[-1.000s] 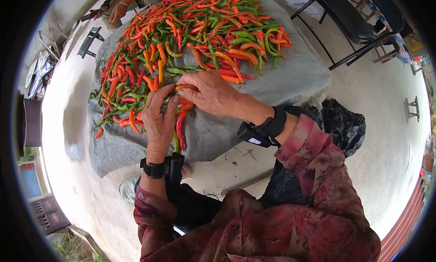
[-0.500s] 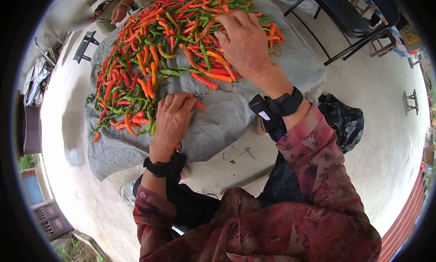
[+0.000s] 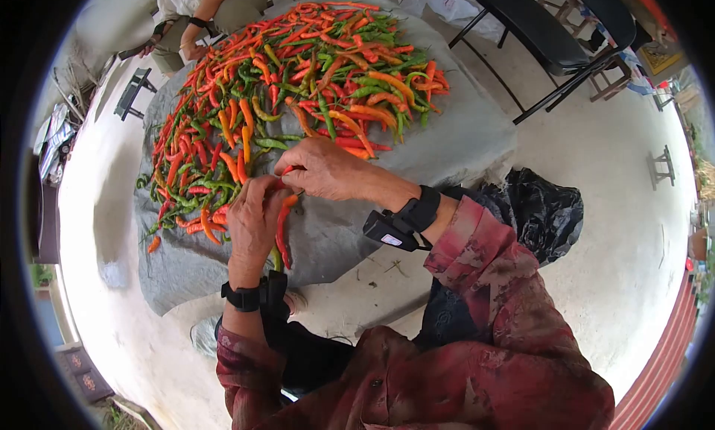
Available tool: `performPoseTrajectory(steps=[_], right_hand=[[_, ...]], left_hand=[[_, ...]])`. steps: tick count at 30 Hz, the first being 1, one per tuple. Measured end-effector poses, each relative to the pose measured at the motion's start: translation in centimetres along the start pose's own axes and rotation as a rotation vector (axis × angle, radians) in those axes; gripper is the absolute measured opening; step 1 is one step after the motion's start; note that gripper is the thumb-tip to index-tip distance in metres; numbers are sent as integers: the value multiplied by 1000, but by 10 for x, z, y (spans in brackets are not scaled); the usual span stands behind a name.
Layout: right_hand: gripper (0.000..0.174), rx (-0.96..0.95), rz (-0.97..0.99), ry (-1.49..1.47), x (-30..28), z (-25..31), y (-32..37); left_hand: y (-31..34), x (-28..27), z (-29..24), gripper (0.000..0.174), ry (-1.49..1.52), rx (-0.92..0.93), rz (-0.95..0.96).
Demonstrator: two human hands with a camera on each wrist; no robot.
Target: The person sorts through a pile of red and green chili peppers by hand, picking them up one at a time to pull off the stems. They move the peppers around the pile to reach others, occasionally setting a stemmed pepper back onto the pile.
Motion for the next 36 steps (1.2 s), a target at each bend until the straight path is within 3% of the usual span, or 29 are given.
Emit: performPoseTrajectory(steps=[3, 5, 7, 9, 11, 17, 19, 21, 23, 24, 28, 30, 32, 34, 36], right_hand=[[23, -99, -199, 173, -18, -8, -1], [21, -120, -271, 121, -21, -9, -1], [19, -37, -281, 46, -32, -7, 2], [19, 14, -303, -3, -38, -4, 7], [20, 60, -323, -68, -41, -2, 8], [21, -115, -332, -26, -32, -15, 16], [23, -54, -367, 266, -36, -22, 20], [25, -86, -479, 354, -46, -24, 24], [23, -9, -588, 650, -66, -21, 30], [24, 57, -535, 752, -74, -17, 36], [32, 118, -609, 750, -76, -10, 37], [35, -234, -809, 685, -67, -5, 29], [30, -279, -766, 631, -59, -3, 24], [23, -89, -562, 502, -50, -8, 21], [21, -72, -449, 391, -36, -6, 14]], left_hand=[[-2, -7, 4, 12, 25, -47, 34], [-4, -10, -1, 9, 44, -112, 108], [-9, -8, -10, 7, 21, -26, 24], [-6, -4, -4, 8, -54, -119, 165], [-6, 4, 2, 9, -35, -102, 158], [-6, 32, -8, 16, -62, -68, 192], [-10, 37, -12, 14, -90, -17, 164], [-13, 34, -16, 11, -40, -54, 165], [-18, 28, -21, 20, -156, -3, 86], [-15, 32, -14, 29, -243, -36, 118], [-10, 46, 7, 27, -302, 13, 256], [-11, 39, 4, 21, -316, 23, 271], [-13, 34, 0, 18, -273, 15, 203], [-16, 27, 4, 18, -71, -53, 42], [-22, 15, 5, 16, 101, -129, -67]])
Point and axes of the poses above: each hand's wrist, its own y-axis away from the middle knuckle, its own x-axis out of the palm, z = x × y, the point moved 2 cm from there along -y, towards the middle knuckle, and after that the axes turned 5 degrees about -x, right-handed, at the moved point
